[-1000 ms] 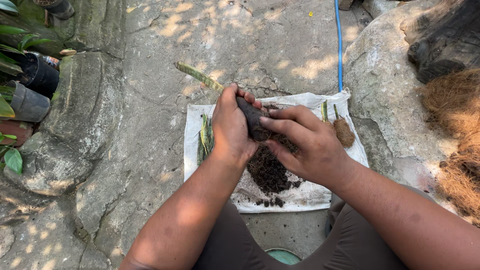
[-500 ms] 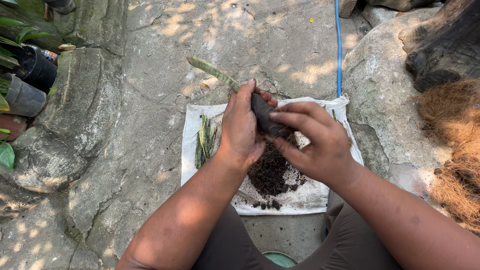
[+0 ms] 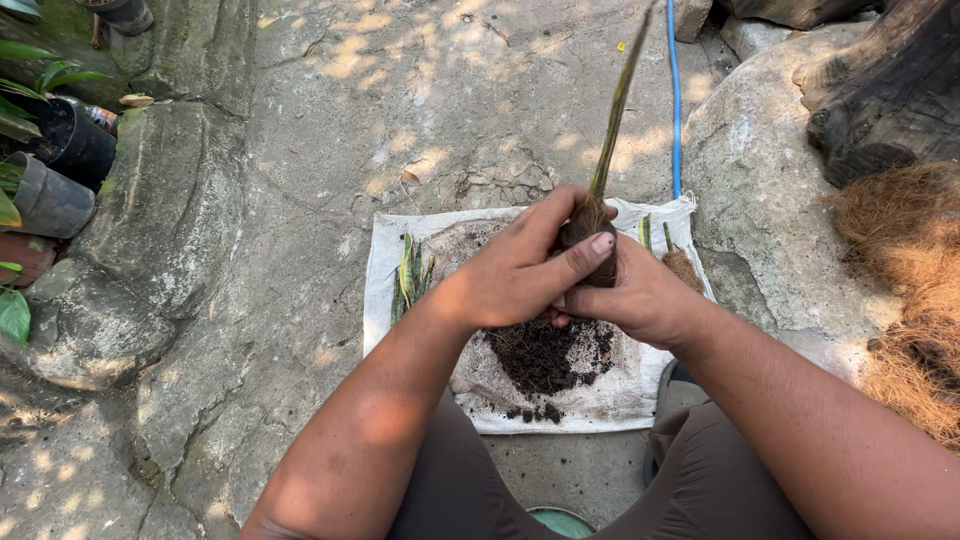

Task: The person sits on the ground and wraps a plant's root ball with soil and fibrous material by hand. They repeatedly press and shape the material around the roots to form a compact bundle.

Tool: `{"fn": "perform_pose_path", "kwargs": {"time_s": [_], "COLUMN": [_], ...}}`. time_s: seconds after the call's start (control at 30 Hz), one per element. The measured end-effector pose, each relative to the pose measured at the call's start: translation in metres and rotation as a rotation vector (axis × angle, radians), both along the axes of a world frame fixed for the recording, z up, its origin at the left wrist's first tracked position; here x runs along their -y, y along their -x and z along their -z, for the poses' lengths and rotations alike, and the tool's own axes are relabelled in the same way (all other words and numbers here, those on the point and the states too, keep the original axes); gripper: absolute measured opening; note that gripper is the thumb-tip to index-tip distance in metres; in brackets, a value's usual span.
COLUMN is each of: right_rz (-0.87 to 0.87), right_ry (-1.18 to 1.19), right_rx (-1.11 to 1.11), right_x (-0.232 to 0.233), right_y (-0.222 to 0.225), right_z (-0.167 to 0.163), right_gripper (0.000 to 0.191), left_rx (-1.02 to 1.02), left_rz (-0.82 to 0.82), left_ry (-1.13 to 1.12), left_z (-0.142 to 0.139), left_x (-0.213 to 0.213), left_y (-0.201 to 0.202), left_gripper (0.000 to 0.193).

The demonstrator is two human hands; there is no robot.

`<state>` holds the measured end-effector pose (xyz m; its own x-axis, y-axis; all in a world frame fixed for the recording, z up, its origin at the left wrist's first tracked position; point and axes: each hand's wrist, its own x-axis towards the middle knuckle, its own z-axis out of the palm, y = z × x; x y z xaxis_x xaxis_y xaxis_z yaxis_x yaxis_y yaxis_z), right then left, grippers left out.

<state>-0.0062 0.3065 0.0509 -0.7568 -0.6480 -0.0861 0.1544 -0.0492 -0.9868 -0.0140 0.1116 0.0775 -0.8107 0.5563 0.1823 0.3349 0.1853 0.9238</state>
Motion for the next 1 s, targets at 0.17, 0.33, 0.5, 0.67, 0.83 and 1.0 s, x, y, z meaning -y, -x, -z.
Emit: {"fn": "perform_pose_path", "kwargs": {"time_s": [0.17,0.33,0.5,0.67,0.83,1.0], "right_rz": [0.028,0.175,0.247,0.164,-0.059,-0.088], "right_ry": [-0.041,-0.142,-0.176,-0.014,0.171,0.209], "right_rx": [0.081,0.095,0.052,0.148,0.269,0.254], "right_x": [-0.001,0.006,0.016,0.013,-0.002,0.001], "right_y": [0.001,-0.003,-0.008,-0.006,0.003,0.002], "right_z": [0.001,-0.002,-0.004,-0.006,-0.007,0.002], "right_gripper": [0.04,0.028,0.032,0.038,0.042,0.032], "left_rx": [-0.012,0.135,-0.089,0.181,0.317,0.306], "left_rz": [-0.055,-0.04,-0.08,-0.171,0.017,0.071], "left_ry": [-0.012,-0.142,-0.099,-0.158,-0.4,-0.398], "left_z": [-0.002,0.002,0.007,0.004,0.002,0.006], "left_x": [0.008,0.008,0.007,0.009,0.018,0.013], "left_y": [0.003,0.006,0.006,0.008,0.009,0.011], "left_gripper": [0.046,0.045,0.047,0.054,0.06,0.067]}}
